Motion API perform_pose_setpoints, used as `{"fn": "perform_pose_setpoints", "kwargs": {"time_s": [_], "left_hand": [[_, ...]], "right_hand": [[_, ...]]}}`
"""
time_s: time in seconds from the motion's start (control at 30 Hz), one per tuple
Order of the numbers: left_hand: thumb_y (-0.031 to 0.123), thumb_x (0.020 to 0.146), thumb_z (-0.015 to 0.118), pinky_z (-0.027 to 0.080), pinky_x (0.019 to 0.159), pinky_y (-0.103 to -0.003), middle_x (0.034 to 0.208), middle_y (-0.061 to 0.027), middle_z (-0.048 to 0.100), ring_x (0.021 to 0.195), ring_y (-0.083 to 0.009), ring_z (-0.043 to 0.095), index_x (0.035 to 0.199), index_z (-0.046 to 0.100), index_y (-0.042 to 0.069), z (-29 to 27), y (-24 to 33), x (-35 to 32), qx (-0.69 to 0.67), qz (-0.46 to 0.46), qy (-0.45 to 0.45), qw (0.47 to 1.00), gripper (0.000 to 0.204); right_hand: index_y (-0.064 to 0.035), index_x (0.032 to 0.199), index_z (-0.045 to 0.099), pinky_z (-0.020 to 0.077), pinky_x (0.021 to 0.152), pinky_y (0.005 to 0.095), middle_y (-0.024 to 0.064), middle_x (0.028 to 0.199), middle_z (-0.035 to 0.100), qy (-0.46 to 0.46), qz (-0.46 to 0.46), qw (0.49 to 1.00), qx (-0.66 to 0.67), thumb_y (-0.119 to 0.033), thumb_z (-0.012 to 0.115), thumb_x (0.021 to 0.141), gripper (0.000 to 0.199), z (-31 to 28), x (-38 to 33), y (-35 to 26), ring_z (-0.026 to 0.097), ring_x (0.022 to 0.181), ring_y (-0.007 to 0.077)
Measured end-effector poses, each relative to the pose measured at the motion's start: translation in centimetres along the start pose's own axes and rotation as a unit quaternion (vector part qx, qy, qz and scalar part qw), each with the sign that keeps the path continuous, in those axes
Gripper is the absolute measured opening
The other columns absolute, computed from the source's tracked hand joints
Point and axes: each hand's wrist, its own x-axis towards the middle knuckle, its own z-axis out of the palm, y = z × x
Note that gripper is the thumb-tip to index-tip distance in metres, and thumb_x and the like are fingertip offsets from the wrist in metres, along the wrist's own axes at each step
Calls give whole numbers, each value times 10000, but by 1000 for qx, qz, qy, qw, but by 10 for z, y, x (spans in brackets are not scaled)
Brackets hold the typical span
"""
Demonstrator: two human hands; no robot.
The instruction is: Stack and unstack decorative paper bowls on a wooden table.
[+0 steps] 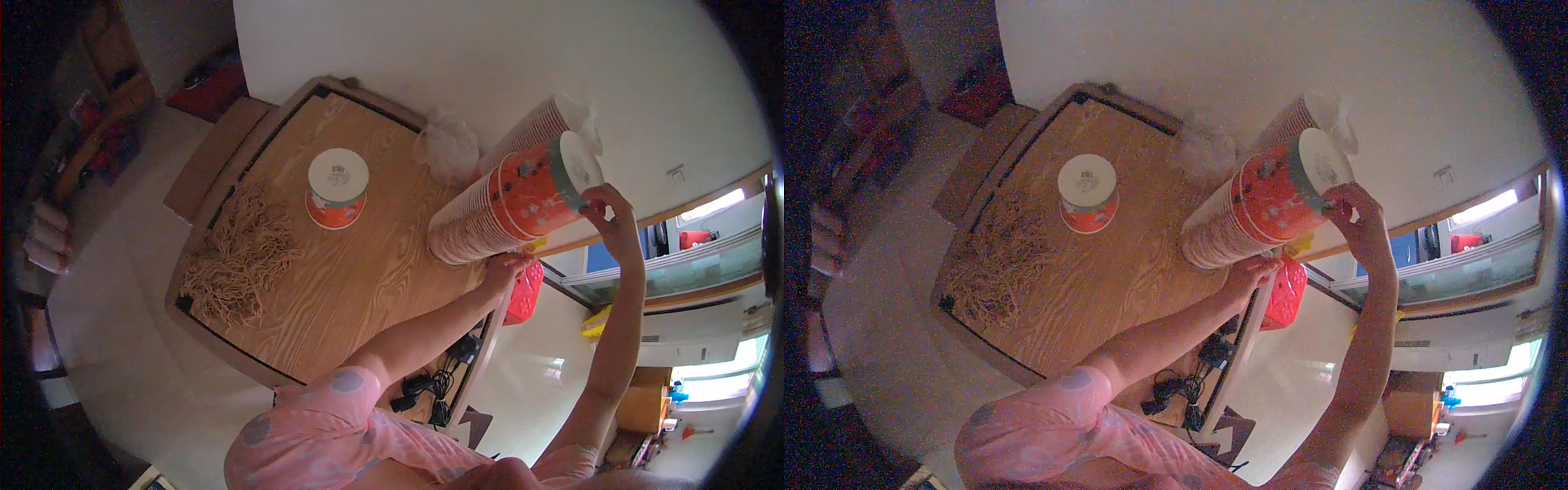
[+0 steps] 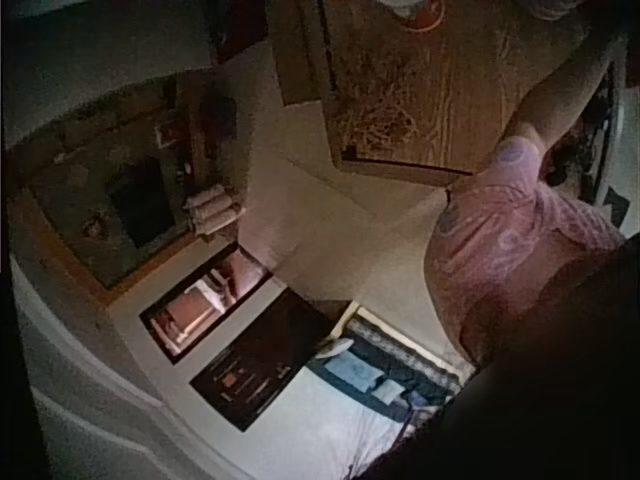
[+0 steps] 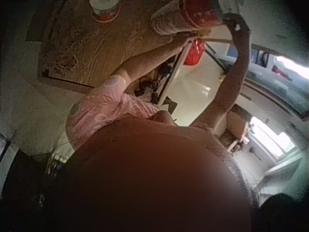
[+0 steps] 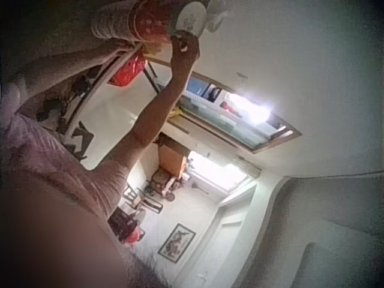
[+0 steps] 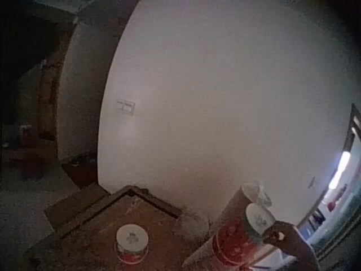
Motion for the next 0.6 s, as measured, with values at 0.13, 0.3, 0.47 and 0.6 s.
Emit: {"fn": "perform_pose_setpoints", "kwargs": {"time_s": [0.13, 0.3, 0.47, 0.6], "left_hand": [[256, 781, 584, 366, 809, -285, 971, 15, 614, 948, -80, 521, 929, 613, 103, 2, -3, 2, -5, 8, 0, 1000, 215], [244, 775, 590, 385, 804, -306, 961, 7, 611, 905, -109, 540, 931, 603, 106, -12, -12, 9, 0, 5, 30, 1000, 209], [250, 771, 594, 402, 784, -301, 935, -8, 608, 890, -120, 540, 916, 597, 101, -23, -24, 15, 0, 14, 21, 1000, 207], [260, 769, 600, 414, 756, -291, 907, 2, 606, 866, -116, 541, 904, 593, 93, -29, -25, 12, 1, 1, 50, 999, 215]], "right_hand": [[-37, 862, 569, 380, 585, 229, 4, 727, 495, -10, 17, 1000, -16, 15, 628, 681, 198, 0, -1, 0, 411, 626, 103], [-45, 872, 576, 384, 582, 236, 11, 725, 498, -12, 8, 1000, 10, 7, 638, 676, 212, 9, 3, 10, 425, 631, 106], [-49, 885, 580, 387, 576, 237, 16, 735, 512, -21, 13, 1000, -2, 0, 640, 679, 219, 12, 3, 11, 438, 623, 109], [-56, 885, 583, 388, 573, 238, 15, 736, 513, -13, 19, 1000, 6, -9, 641, 682, 216, 17, 0, 15, 439, 621, 108]]}}
